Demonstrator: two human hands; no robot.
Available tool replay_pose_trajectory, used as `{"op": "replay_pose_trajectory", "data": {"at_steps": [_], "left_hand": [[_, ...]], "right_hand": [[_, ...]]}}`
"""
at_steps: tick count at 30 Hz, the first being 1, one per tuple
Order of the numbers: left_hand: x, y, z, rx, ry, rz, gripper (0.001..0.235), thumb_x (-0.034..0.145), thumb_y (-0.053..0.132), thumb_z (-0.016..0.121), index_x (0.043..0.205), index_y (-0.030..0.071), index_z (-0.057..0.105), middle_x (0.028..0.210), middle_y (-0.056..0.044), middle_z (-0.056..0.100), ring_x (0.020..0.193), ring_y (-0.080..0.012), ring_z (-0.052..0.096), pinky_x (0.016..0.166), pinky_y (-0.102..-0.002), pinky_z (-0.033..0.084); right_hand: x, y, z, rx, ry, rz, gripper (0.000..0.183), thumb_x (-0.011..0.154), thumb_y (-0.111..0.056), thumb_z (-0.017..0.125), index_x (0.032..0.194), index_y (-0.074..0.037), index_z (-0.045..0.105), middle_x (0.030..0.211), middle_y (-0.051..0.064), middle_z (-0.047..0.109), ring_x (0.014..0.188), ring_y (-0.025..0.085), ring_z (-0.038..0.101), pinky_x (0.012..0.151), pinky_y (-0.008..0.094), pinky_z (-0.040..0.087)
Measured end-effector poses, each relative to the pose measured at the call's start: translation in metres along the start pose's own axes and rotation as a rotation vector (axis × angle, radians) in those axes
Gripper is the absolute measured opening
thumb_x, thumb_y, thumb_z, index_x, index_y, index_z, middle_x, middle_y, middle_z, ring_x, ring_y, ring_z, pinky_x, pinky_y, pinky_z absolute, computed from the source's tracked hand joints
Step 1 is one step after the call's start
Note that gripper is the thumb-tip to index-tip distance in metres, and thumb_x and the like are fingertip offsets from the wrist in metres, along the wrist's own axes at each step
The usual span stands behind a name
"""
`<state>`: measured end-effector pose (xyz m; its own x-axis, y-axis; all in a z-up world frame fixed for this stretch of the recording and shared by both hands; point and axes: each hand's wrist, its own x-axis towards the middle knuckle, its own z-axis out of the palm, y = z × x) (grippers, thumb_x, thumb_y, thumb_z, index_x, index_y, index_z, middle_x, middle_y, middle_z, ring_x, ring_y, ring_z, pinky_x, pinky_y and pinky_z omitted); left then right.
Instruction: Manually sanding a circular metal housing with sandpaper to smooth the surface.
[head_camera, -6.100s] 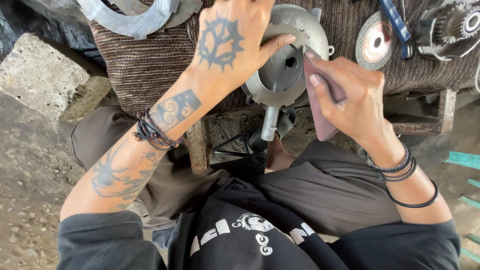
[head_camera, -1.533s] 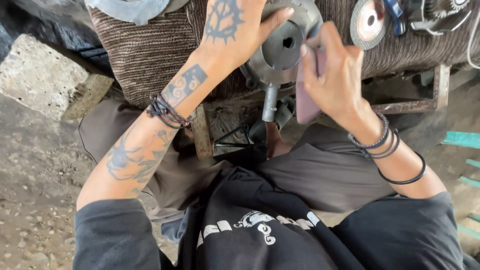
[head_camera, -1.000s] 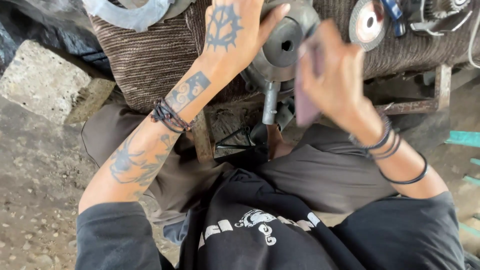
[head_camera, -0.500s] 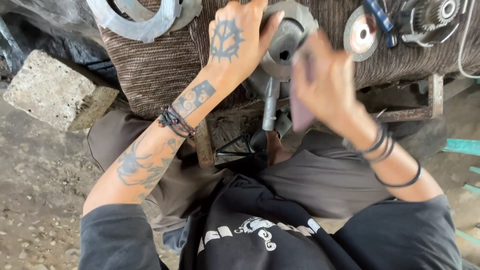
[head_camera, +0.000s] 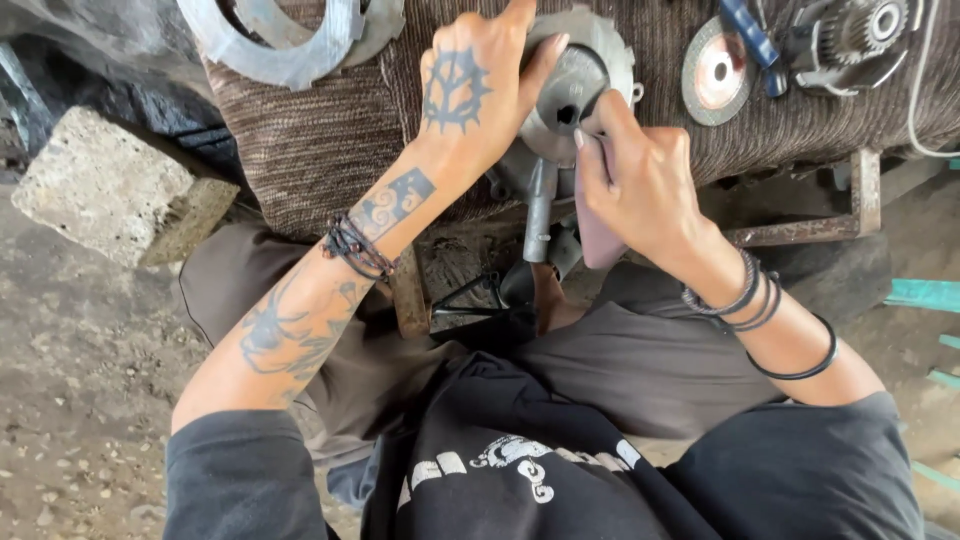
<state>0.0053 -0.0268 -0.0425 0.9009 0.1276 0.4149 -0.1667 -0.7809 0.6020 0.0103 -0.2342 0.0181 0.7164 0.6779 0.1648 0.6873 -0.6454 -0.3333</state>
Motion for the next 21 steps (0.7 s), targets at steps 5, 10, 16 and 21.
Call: {"op": "replay_pose_trajectory", "data": {"at_steps": [5,10,16,21], "left_hand": [[-0.008,-0.009,0.011,0.032,0.010,0.040,0.049,0.113,0.052,0.052,0.143,0.013,0.051,0.060,-0.003,0.050,0.047,-0.0276,0.056,0.041,-0.039,0.043],[-0.005,-0.007,0.007,0.025,-0.024,0.015,0.043,0.110,0.045,0.056,0.134,0.009,0.055,0.059,-0.008,0.053,0.047,-0.0346,0.059,0.039,-0.042,0.045],[-0.002,-0.001,0.000,-0.010,-0.021,-0.009,0.047,0.105,0.053,0.048,0.089,0.009,0.052,0.055,-0.008,0.052,0.043,-0.0365,0.058,0.035,-0.046,0.043],[-0.007,-0.003,0.006,0.051,0.041,0.052,0.041,0.111,0.051,0.049,0.123,0.012,0.054,0.063,-0.007,0.054,0.048,-0.0329,0.059,0.041,-0.044,0.046]], "right_hand": [[0.003,0.003,-0.004,0.046,0.032,-0.003,0.010,0.111,0.007,0.057,0.104,0.003,0.051,0.075,0.009,0.055,0.053,0.016,0.048,0.044,0.026,0.035],[0.009,0.018,-0.005,0.025,0.018,0.004,0.001,0.107,0.004,0.050,0.107,0.004,0.050,0.076,0.015,0.058,0.053,0.023,0.056,0.036,0.028,0.036],[0.001,0.008,0.004,0.013,-0.003,-0.027,0.013,0.111,-0.009,0.048,0.105,0.001,0.053,0.076,0.011,0.057,0.052,0.022,0.056,0.039,0.030,0.039],[-0.001,-0.004,-0.002,0.014,0.010,-0.058,0.010,0.107,0.002,0.058,0.100,-0.001,0.052,0.068,0.006,0.050,0.049,0.018,0.046,0.046,0.031,0.033]]}}
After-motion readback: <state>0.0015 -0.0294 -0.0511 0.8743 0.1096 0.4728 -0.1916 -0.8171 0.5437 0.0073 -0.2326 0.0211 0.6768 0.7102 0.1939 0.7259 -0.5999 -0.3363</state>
